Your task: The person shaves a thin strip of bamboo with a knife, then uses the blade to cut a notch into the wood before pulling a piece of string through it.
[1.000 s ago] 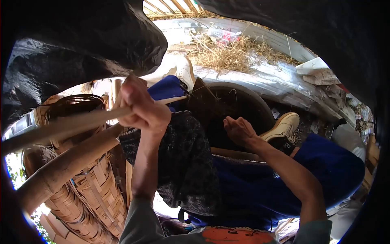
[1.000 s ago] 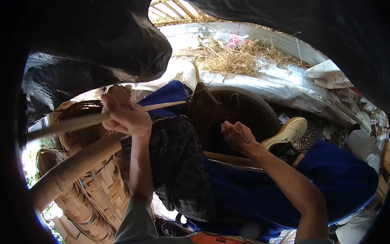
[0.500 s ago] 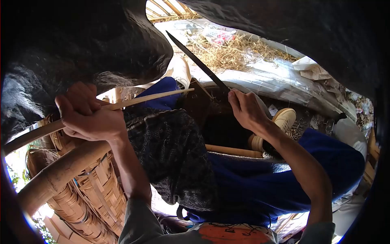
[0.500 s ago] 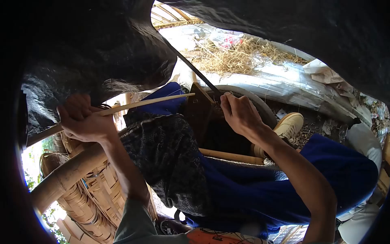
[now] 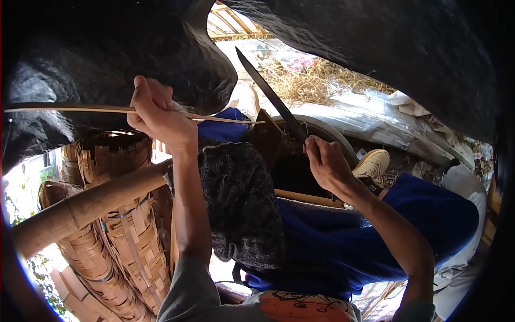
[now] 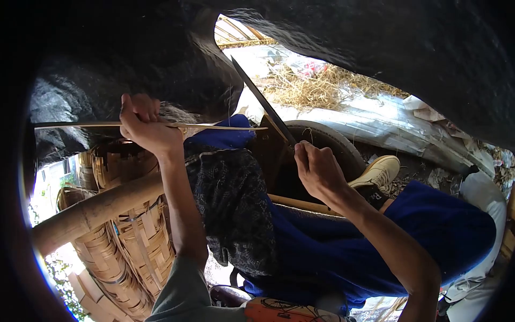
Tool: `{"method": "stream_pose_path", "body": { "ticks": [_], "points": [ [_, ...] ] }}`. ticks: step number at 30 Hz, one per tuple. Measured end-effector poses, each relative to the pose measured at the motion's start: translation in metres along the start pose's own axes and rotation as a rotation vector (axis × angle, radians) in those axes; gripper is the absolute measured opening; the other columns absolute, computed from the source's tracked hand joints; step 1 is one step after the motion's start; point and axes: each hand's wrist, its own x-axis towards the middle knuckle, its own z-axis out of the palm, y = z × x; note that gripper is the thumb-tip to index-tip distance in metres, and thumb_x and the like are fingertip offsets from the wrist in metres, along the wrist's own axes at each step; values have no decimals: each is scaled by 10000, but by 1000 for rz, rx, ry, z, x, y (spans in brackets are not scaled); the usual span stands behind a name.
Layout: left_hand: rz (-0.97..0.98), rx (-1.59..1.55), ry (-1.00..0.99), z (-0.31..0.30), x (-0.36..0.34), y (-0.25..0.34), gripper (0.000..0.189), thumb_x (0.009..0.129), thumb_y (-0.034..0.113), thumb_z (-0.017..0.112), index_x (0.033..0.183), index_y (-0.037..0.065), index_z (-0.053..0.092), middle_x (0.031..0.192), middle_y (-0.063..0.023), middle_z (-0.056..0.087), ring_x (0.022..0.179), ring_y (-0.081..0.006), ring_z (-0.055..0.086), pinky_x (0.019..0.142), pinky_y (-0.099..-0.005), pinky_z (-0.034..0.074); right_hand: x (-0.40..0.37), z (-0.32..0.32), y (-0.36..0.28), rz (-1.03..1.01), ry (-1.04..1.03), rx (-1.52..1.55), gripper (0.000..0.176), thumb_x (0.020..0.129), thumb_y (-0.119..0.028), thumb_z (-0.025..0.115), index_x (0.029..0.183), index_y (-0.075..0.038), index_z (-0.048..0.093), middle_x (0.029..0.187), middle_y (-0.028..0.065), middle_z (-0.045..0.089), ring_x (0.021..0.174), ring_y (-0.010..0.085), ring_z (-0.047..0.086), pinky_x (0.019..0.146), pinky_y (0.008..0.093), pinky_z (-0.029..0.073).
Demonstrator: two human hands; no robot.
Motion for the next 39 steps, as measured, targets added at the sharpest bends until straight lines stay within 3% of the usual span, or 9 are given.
{"method": "stream_pose_path", "body": {
  "ticks": [6, 12, 14, 16, 18, 20, 25, 27, 39],
  "points": [
    [20, 17, -91, 3, -4, -1, 463, 934, 188, 372, 511, 109, 201, 472, 25, 201, 463, -74, 139, 454, -263, 128, -11, -17, -41, -104, 7, 24, 218, 918, -147, 457, 767, 1, 509, 469, 184, 470, 410, 337, 514, 392, 401, 359],
    [144, 134, 40, 17, -10, -4, 506, 959, 248, 372, 508, 110, 189, 466, 31, 206, 453, -67, 179, 449, -255, 147, -30, -5, -61, -177, 82, 118, 195, 912, -121, 451, 781, 14, 502, 475, 182, 475, 444, 345, 538, 399, 409, 375],
    [197, 199, 123, 18, -11, -5, 506, 961, 275, 376, 513, 82, 241, 461, 31, 238, 444, -53, 212, 433, -268, 132, -35, 9, -48, -129, 41, 121, 194, 916, -124, 442, 791, 14, 496, 478, 183, 478, 448, 351, 538, 398, 409, 395],
    [185, 208, 130, 20, -17, -2, 505, 959, 272, 380, 513, 81, 240, 457, 34, 235, 440, -50, 213, 430, -267, 133, -36, 30, -11, -116, -112, -205, 227, 925, -151, 433, 775, 10, 491, 482, 186, 489, 448, 360, 535, 405, 413, 415],
    [171, 212, 122, 22, -13, -4, 504, 958, 268, 385, 514, 80, 238, 453, 37, 232, 436, -48, 213, 427, -267, 133, -37, 31, -1, -220, -41, -180, 270, 934, -181, 423, 748, 3, 488, 490, 190, 505, 462, 368, 545, 412, 423, 420],
    [141, 186, 144, 14, -15, -3, 502, 954, 263, 399, 516, 83, 231, 450, 49, 227, 437, -38, 203, 427, -268, 124, -36, 16, -22, 45, -138, -163, 279, 938, -188, 415, 748, 4, 488, 486, 191, 504, 467, 371, 548, 412, 429, 417],
    [115, 234, 232, 9, -10, -7, 523, 953, 265, 407, 505, 89, 202, 447, 58, 223, 446, -36, 184, 442, -265, 131, -32, 6, -57, -69, -19, 16, 278, 944, -184, 395, 772, 11, 493, 486, 191, 500, 468, 375, 546, 421, 436, 416],
    [62, 224, 228, 12, -11, -4, 525, 954, 255, 399, 497, 93, 198, 442, 51, 216, 447, -42, 187, 445, -254, 145, -31, 6, -62, 79, -181, -11, 289, 947, -189, 387, 771, 13, 495, 492, 198, 502, 468, 371, 548, 430, 431, 420],
    [106, -136, -153, 0, -7, -10, 463, 954, 188, 371, 530, 95, 212, 477, 39, 212, 464, -56, 159, 442, -261, 132, -23, -8, -55, -88, -43, 5, 308, 946, -174, 400, 716, 19, 469, 444, 170, 435, 392, 330, 482, 424, 425, 351]
  ]
}}
